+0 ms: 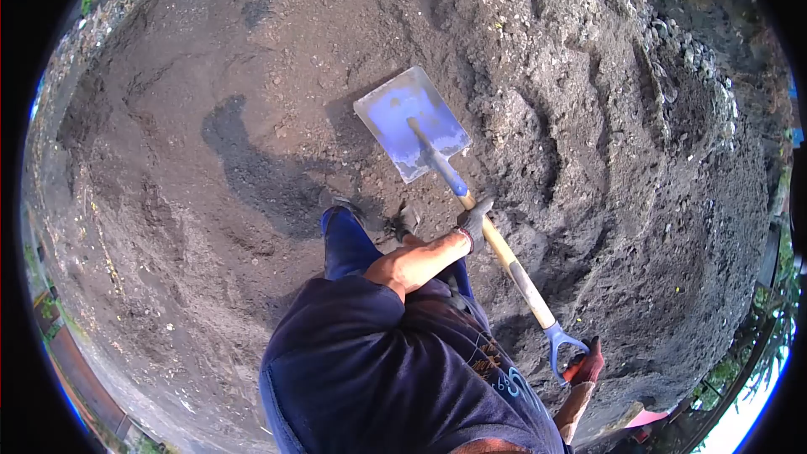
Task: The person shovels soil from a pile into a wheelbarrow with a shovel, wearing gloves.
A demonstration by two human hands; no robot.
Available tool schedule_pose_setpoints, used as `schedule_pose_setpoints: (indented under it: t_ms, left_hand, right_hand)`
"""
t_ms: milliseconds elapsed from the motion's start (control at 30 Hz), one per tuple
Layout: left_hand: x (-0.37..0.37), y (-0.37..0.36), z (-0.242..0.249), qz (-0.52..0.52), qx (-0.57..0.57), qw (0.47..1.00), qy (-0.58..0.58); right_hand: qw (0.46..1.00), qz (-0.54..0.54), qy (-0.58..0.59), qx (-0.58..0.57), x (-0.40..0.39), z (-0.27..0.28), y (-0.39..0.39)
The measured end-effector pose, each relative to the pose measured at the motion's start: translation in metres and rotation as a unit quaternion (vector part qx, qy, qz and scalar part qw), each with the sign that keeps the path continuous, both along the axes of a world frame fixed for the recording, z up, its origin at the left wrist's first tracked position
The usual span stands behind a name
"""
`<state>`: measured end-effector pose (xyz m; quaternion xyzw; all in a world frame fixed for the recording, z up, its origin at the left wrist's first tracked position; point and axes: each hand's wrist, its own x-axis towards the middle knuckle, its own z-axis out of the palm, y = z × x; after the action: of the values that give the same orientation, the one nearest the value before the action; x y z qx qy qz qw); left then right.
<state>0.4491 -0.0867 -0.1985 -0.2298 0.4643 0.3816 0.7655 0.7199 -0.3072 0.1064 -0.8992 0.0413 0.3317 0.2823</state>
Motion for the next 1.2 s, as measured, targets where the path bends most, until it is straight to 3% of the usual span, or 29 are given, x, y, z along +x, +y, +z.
schedule_pose_setpoints:
  t_ms: [67,100,200,233,267,300,333,467,667,733,767,833,867,900,967,1100,1200]
  left_hand:
    - [0.017,-0.007,-0.039,-0.012,0.013,1.0,-0.015]
    - [0.005,0.003,-0.014,-0.003,0.004,1.0,-0.013]
    - [-0.025,0.022,-0.037,0.041,0.083,0.987,-0.133]
    - [-0.018,0.026,-0.094,0.001,0.004,1.0,0.01]
    - [-0.044,0.045,-0.067,0.021,0.049,0.997,-0.051]
    - [-0.061,0.056,-0.072,0.03,0.083,0.993,-0.078]
    - [-0.072,0.071,-0.082,0.028,0.022,0.998,-0.05]
    - [-0.116,0.107,-0.097,0.02,0.031,0.999,-0.017]
    - [-0.123,0.064,-0.092,-0.017,0.012,0.998,0.059]
    - [-0.132,0.049,-0.03,-0.042,0.004,0.992,0.115]
    - [-0.131,0.042,-0.03,-0.048,-0.044,0.988,0.144]
    - [-0.135,0.03,-0.036,-0.081,-0.062,0.986,0.133]
    - [-0.131,0.032,0.001,-0.098,-0.049,0.981,0.161]
    - [-0.126,0.034,0.006,-0.114,-0.039,0.978,0.17]
    - [-0.102,0.047,0.033,-0.162,0.031,0.954,0.25]
    - [-0.03,0.114,0.145,-0.208,0.339,0.912,0.104]
    - [0.013,0.163,0.189,-0.228,0.421,0.866,0.143]
  right_hand:
    - [1.0,0.006,-0.022,-0.008,-0.002,-0.006,0.003]
    - [0.999,0.011,-0.038,-0.013,-0.006,-0.01,0.006]
    - [0.995,0.073,-0.064,0.012,-0.001,-0.049,0.015]
    - [0.995,0.077,-0.06,0.01,-0.027,-0.052,0.042]
    - [0.994,0.086,-0.062,0.024,-0.048,-0.055,0.064]
    - [0.993,0.095,-0.063,0.039,-0.064,-0.059,0.083]
    - [0.993,0.09,-0.054,0.048,-0.07,-0.072,0.092]
    - [0.986,0.119,-0.063,0.102,-0.115,-0.088,0.125]
    - [0.998,0.032,0.037,0.044,-0.102,-0.108,0.071]
    - [0.996,0.009,0.082,0.031,-0.079,-0.136,0.019]
    - [0.996,-0.023,0.075,0.051,-0.077,-0.137,0.004]
    - [0.983,-0.036,0.181,-0.005,-0.083,-0.14,-0.027]
    - [0.974,-0.085,0.21,0.002,-0.087,-0.142,-0.041]
    - [0.972,-0.107,0.209,0.02,-0.091,-0.146,-0.057]
    - [0.942,-0.154,0.299,0.0,-0.102,-0.159,-0.089]
    - [0.89,-0.214,0.395,0.075,-0.133,-0.207,-0.084]
    - [0.884,-0.196,0.398,0.146,-0.157,-0.209,-0.042]
